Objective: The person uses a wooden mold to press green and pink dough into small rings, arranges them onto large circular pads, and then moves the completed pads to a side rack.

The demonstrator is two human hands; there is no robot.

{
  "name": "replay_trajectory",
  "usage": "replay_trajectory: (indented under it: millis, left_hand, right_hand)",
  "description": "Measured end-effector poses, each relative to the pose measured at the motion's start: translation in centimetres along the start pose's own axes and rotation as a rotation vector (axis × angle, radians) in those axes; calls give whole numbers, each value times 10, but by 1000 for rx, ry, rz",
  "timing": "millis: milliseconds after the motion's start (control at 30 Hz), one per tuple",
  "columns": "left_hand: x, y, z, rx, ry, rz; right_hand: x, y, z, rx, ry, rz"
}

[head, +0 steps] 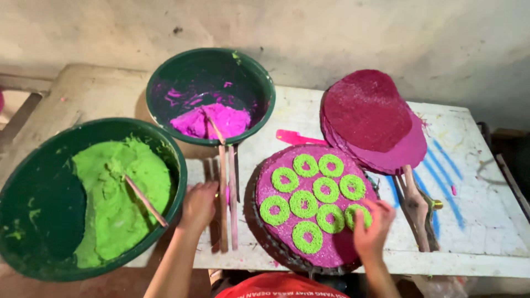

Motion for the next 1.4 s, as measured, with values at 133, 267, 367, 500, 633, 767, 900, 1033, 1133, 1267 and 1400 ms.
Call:
replay_trajectory:
  millis: [133,267,367,500,633,767,900,1033,1133,1267,1400]
  left_hand:
    - [-45,-48,-39,4,-89,-94]
    - [-90,-95,-51,-6,-209,-222]
    - [-120,-137,-48,149,-408,-246]
    - [-102,-148,0,460,-46,-1380]
    - [-73,-146,40,535,57,-2298]
    - [-29,-148,74,470,-167,-2589]
    - [13,-125,88,186,-379,-2631]
    - [20,-109,90,188,-423,-2568]
    - [24,-101,88,142,-444,-2531]
    - [39,-97,84,44,-484,-2508]
    - [44,-104,92,50,-513,-2536]
  right_hand:
    - [55,56,3,190,424,409]
    - [120,141,-17,177,1047,1169]
    - [129,140,-20,455,1244,1193]
    - [90,88,18,518,1231,700]
    - [69,87,27,588,1488,992]
    - [70,66,43,552,1512,499]
    - [83,56,57,505,1347,163]
    - [97,76,57,257,1219,84]
    - [103,87,54,196,1162,173]
    - [106,85,53,196,1207,247]
    - [106,74,58,188,1210,40]
Point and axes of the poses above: each hand's wrist, its own z-axis towards the middle knuckle, its own x-axis out of the palm, y = z × x, the point moved 9 cm from there along z, towards the middle knuckle, and after that the axes turned 15 degrees about y, right-handed, at the moved point
